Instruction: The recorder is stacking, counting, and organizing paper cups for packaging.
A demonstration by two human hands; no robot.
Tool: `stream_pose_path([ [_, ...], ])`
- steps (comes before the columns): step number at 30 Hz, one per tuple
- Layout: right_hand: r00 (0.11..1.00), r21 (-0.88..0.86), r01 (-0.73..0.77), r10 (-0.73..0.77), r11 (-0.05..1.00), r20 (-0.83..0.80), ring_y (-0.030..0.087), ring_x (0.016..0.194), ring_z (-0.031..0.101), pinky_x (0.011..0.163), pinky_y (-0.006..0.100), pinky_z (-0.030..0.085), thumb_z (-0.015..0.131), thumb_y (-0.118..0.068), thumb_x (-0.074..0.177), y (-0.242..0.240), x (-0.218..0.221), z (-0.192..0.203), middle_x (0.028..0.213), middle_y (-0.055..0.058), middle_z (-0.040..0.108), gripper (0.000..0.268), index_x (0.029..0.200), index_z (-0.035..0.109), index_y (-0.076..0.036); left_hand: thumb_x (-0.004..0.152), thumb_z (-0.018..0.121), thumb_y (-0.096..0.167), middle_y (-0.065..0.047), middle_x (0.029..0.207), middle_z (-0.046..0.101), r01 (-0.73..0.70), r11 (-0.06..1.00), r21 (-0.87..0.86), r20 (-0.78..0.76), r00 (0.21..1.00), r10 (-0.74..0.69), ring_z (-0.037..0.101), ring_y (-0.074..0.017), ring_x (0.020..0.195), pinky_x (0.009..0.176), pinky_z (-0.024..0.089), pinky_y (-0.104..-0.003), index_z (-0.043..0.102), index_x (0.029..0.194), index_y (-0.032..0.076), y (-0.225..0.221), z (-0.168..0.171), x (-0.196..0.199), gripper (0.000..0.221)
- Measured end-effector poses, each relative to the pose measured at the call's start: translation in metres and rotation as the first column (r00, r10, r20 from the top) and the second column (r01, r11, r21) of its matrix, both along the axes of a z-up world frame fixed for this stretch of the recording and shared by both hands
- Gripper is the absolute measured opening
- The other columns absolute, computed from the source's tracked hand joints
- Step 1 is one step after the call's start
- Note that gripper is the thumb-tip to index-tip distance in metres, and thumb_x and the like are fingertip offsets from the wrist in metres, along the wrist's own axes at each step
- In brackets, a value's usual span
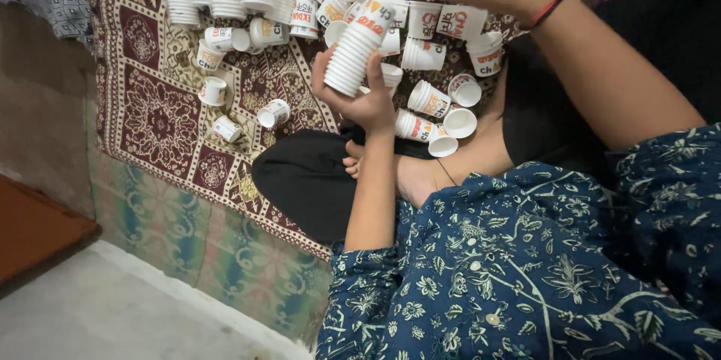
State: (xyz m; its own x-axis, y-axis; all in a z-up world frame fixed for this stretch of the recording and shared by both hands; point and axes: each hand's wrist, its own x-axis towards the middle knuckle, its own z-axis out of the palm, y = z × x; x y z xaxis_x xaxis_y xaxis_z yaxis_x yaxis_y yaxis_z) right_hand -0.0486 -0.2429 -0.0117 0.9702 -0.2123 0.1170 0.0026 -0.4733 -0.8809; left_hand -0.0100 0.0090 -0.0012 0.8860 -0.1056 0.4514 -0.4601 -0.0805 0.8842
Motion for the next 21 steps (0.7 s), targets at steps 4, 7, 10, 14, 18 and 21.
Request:
stream_pose_path([
  [4,0.996,-0.241,-0.069,0.079,0.968,0.033,0.032,0.09,0.071,0.076,0.04,0.057,0.081,-0.024,0.101,0.018,0.004,0.027,0.108,0.017,0.071,0.039,0.129,0.066,-0.001,0.094,0.084,0.023,-0.011,0.14,0.05,0.008,1.0,0.009,-0.044,0.999,-0.008,0.053,-0.0236,0.127,0.115,0.045,-0.04,0.037,0.148,0.005,0.001,0.002,-0.003,0.073],
  [7,0.981,-0.225,-0.113,0.145,0.968,0.131,0.03,0.101,0.07,0.085,0.039,0.057,0.082,-0.015,0.095,0.023,0.009,0.042,0.118,0.015,0.068,0.047,0.134,0.06,-0.003,0.094,0.083,0.023,-0.01,0.136,0.051,0.038,0.996,0.078,0.0,0.999,-0.038,0.054,-0.0232,0.125,0.115,0.044,-0.039,0.038,0.147,0.005,0.0,0.001,-0.004,0.072],
  [10,0.961,-0.252,-0.142,0.194,0.957,0.197,0.028,0.108,0.069,0.091,0.038,0.057,0.083,-0.006,0.089,0.026,0.01,0.054,0.124,0.014,0.066,0.054,0.137,0.057,-0.004,0.094,0.083,0.023,-0.009,0.137,0.051,0.061,0.993,0.105,0.001,0.998,-0.061,0.053,-0.0227,0.125,0.114,0.043,-0.039,0.038,0.145,0.005,-0.001,0.002,-0.004,0.07],
  [14,0.956,-0.296,-0.165,0.226,0.941,0.186,0.027,0.105,0.068,0.089,0.038,0.056,0.082,0.0,0.089,0.031,0.008,0.064,0.12,0.012,0.067,0.053,0.137,0.059,-0.005,0.092,0.084,0.022,-0.01,0.131,0.054,0.047,0.987,0.155,0.022,0.998,-0.051,0.055,-0.0223,0.122,0.112,0.044,-0.038,0.041,0.143,0.005,-0.003,0.009,-0.004,0.068],
  [18,0.948,-0.335,-0.176,0.252,0.925,0.197,0.028,0.103,0.068,0.087,0.039,0.055,0.081,0.002,0.082,0.036,0.008,0.077,0.115,0.011,0.067,0.056,0.134,0.061,-0.006,0.092,0.085,0.023,-0.01,0.135,0.055,0.067,0.989,0.129,-0.007,0.998,-0.066,0.055,-0.0225,0.121,0.112,0.044,-0.038,0.04,0.146,0.005,-0.005,0.011,-0.004,0.072],
  [21,0.941,-0.353,-0.199,0.28,0.914,0.193,0.029,0.102,0.067,0.085,0.041,0.055,0.082,0.001,0.076,0.038,0.007,0.083,0.11,0.011,0.067,0.062,0.134,0.062,-0.006,0.092,0.085,0.022,-0.011,0.136,0.054,0.064,0.988,0.142,-0.03,0.998,-0.06,0.055,-0.0231,0.122,0.113,0.043,-0.039,0.039,0.148,0.005,-0.004,0.009,-0.005,0.074],
])
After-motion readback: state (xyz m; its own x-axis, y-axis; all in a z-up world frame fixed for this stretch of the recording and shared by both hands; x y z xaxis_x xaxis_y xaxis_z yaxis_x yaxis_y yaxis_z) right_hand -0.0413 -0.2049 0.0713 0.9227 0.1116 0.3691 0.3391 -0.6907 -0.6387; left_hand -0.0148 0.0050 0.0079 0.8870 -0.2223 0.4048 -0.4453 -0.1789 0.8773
